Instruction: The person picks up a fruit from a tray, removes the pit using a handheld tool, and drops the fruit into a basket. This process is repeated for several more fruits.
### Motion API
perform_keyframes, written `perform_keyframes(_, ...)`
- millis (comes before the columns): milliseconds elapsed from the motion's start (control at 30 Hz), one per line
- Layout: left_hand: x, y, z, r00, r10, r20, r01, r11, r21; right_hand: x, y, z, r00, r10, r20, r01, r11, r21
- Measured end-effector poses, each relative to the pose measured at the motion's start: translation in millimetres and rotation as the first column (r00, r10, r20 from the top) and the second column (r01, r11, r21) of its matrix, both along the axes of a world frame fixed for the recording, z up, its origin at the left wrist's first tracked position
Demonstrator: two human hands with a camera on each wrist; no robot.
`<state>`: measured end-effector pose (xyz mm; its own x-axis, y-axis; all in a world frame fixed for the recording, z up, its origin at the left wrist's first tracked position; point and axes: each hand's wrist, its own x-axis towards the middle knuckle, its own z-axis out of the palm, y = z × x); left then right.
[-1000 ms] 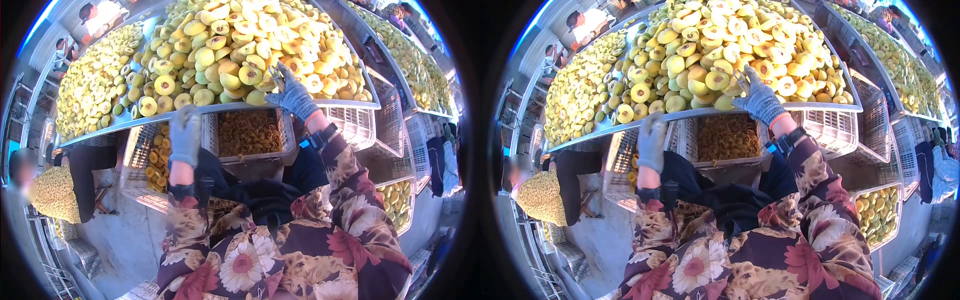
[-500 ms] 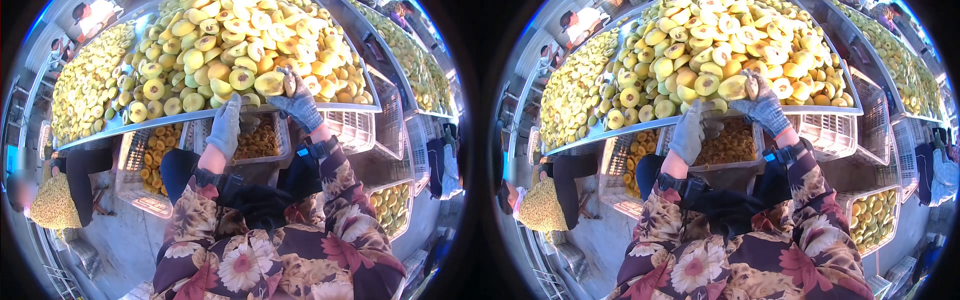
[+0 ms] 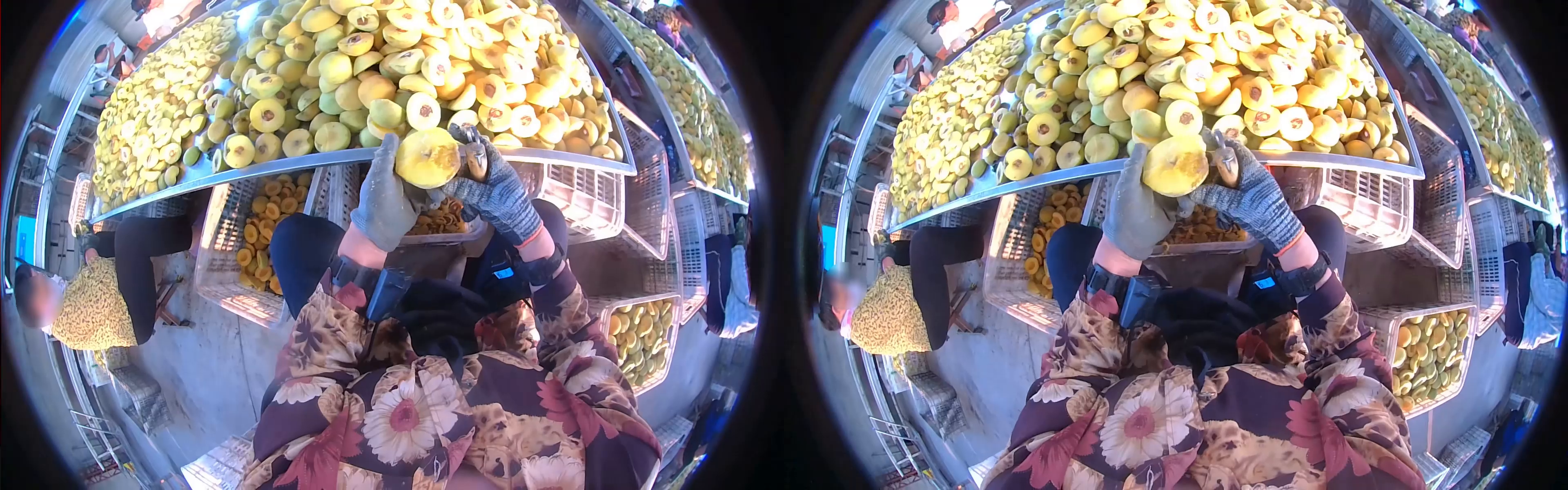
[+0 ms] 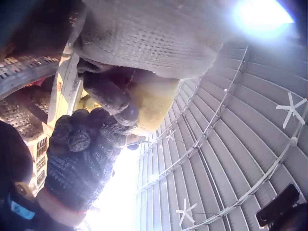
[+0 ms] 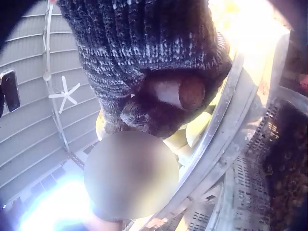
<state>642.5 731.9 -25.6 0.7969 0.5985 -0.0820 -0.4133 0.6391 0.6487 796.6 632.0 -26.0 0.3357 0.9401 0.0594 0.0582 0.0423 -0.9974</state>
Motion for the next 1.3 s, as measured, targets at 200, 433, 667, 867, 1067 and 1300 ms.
perform_keyframes(200, -15, 4, -7, 0.999, 0.035, 0.032, -0.034, 0.998, -0.044, -1, -13, -24, 0.783, -0.221, 0.582, 0.227, 0.972, 0.064)
perform_keyframes(433, -17, 2, -10, 0.877, 0.36, -0.32, -0.182, 0.863, 0.471, -27, -26, 35, 0.508, 0.036, 0.861, 0.1, 0.99, -0.101)
perform_keyframes(667, -16, 0, -24, 0.824, 0.394, -0.407, -0.185, 0.866, 0.464, -30, -23, -4, 0.313, 0.154, 0.937, 0.068, 0.981, -0.183)
perform_keyframes(867, -21, 1, -24, 0.752, 0.429, -0.5, -0.055, 0.797, 0.601, -22, -17, -13, 0.232, 0.222, 0.947, 0.045, 0.97, -0.238)
perform_keyframes(1067, -21, 3, -31, 0.758, 0.447, -0.475, -0.057, 0.771, 0.634, -13, -18, -22, 0.209, 0.292, 0.933, 0.067, 0.948, -0.312)
perform_keyframes(1300, -22, 2, -30, 0.728, 0.467, -0.501, -0.061, 0.773, 0.632, 6, -22, -49, 0.4, 0.269, 0.876, 0.038, 0.95, -0.31)
